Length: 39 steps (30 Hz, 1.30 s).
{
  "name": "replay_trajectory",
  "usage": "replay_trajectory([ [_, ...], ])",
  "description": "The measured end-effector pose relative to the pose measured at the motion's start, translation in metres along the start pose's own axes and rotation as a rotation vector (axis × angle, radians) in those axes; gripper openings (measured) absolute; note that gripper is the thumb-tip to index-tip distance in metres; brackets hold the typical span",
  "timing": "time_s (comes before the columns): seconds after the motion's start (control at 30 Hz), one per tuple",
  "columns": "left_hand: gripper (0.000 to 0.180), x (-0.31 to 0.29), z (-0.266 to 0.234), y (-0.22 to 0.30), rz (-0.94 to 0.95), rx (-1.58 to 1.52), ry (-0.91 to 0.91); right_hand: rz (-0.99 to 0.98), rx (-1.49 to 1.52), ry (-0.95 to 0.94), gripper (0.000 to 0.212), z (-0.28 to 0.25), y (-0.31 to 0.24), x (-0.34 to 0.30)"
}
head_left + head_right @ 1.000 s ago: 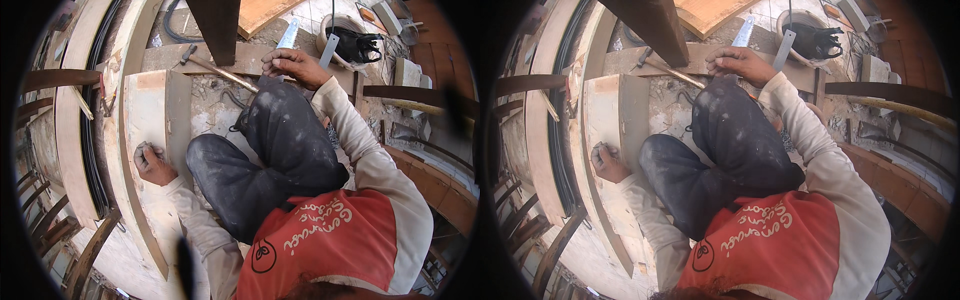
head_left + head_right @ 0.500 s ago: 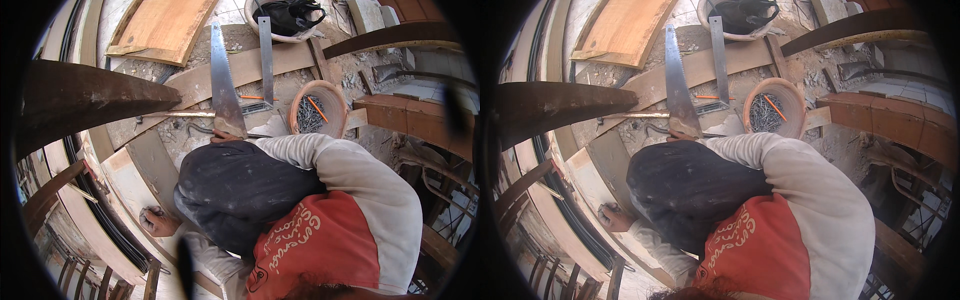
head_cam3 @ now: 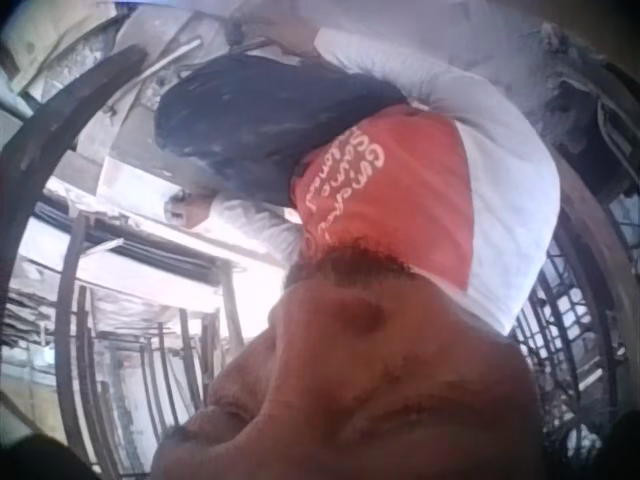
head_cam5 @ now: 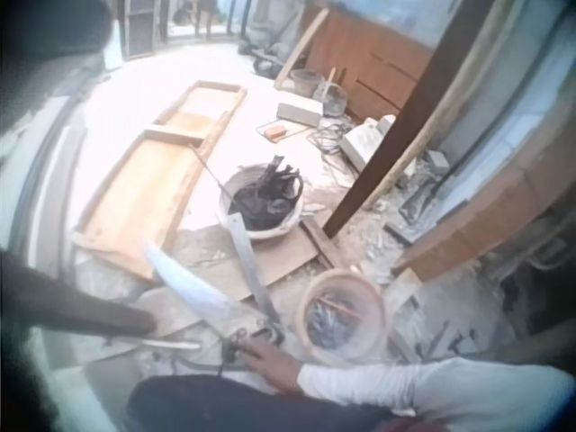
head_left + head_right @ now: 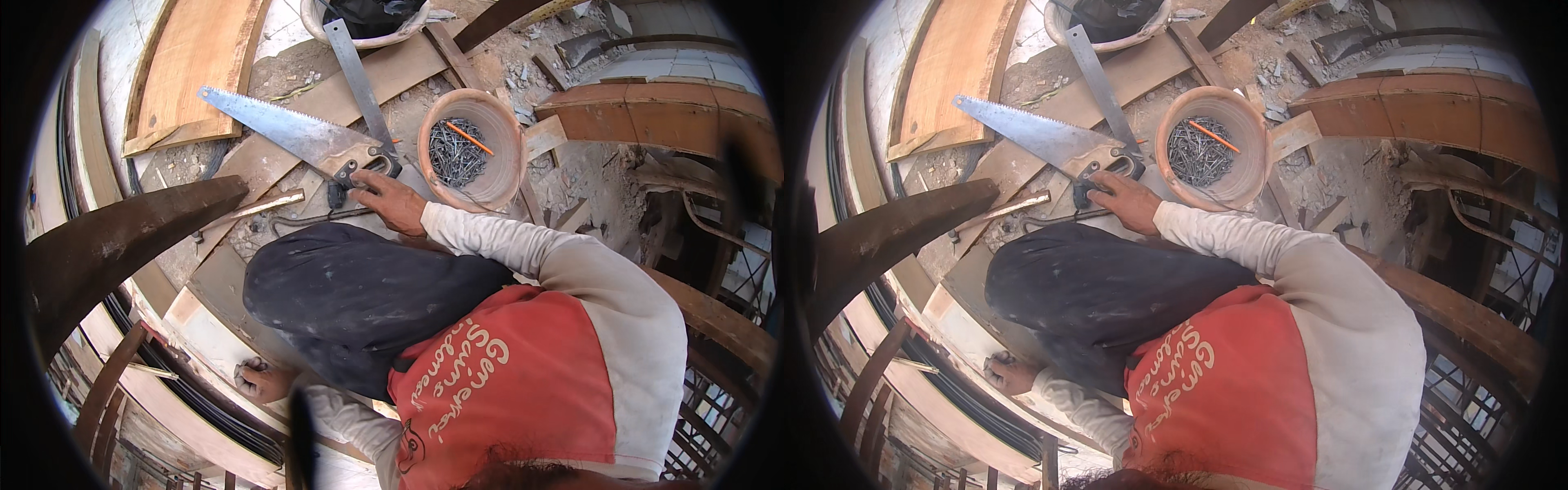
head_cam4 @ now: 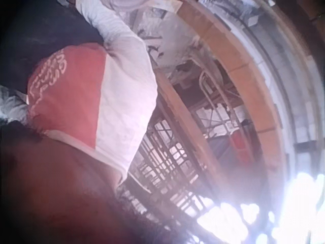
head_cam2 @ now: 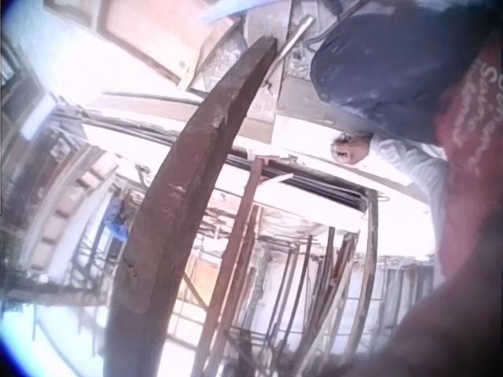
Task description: The person prepares wooden boards by using a saw to cut a notch, hammering nails into the boards, and using pliers to pull out or adjust nails.
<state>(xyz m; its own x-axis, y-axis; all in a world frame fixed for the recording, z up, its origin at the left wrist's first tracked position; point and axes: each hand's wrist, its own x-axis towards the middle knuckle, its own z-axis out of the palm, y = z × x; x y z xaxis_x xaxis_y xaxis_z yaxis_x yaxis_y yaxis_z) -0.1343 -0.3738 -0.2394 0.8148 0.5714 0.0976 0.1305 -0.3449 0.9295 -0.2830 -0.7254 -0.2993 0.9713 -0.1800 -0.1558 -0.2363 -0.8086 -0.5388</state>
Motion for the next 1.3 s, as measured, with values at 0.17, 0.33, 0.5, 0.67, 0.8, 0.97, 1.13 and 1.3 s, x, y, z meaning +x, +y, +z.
replay_trajectory([
  [0.17, 0.018, 0.009, -0.001, -0.007, 0.018, 0.068, -0.015, 0.328, 0.214, -0.273, 0.046, 0.013, 0.011, -0.059],
  [0.33, 0.019, 0.007, 0.004, 0.0, -0.009, 0.119, -0.009, 0.269, -0.113, -0.007, 0.054, 0.068, 0.038, -0.094],
  [0.5, 0.02, 0.018, -0.01, -0.016, 0.011, 0.169, -0.007, 0.27, -0.181, -0.033, 0.034, 0.077, 0.053, -0.051],
  [0.67, 0.02, 0.015, -0.004, -0.013, -0.033, 0.165, -0.033, 0.224, -0.057, -0.083, 0.028, 0.09, 0.076, -0.056],
  [0.8, 0.02, 0.013, -0.01, -0.016, -0.041, 0.115, -0.059, 0.292, -0.062, -0.067, 0.029, 0.089, 0.073, -0.076],
  [0.97, 0.015, 0.01, 0.003, -0.004, -0.107, -0.005, -0.114, 0.316, -0.198, -0.02, 0.03, 0.1, 0.089, -0.087],
  [1.13, 0.01, 0.01, -0.006, -0.009, -0.103, -0.08, -0.096, 0.357, 0.118, -0.052, 0.043, 0.053, 0.062, -0.102],
  [1.3, 0.011, 0.006, -0.005, 0.0, -0.067, -0.157, -0.069, 0.414, 0.226, -0.127, 0.039, 0.01, 0.055, -0.14],
])
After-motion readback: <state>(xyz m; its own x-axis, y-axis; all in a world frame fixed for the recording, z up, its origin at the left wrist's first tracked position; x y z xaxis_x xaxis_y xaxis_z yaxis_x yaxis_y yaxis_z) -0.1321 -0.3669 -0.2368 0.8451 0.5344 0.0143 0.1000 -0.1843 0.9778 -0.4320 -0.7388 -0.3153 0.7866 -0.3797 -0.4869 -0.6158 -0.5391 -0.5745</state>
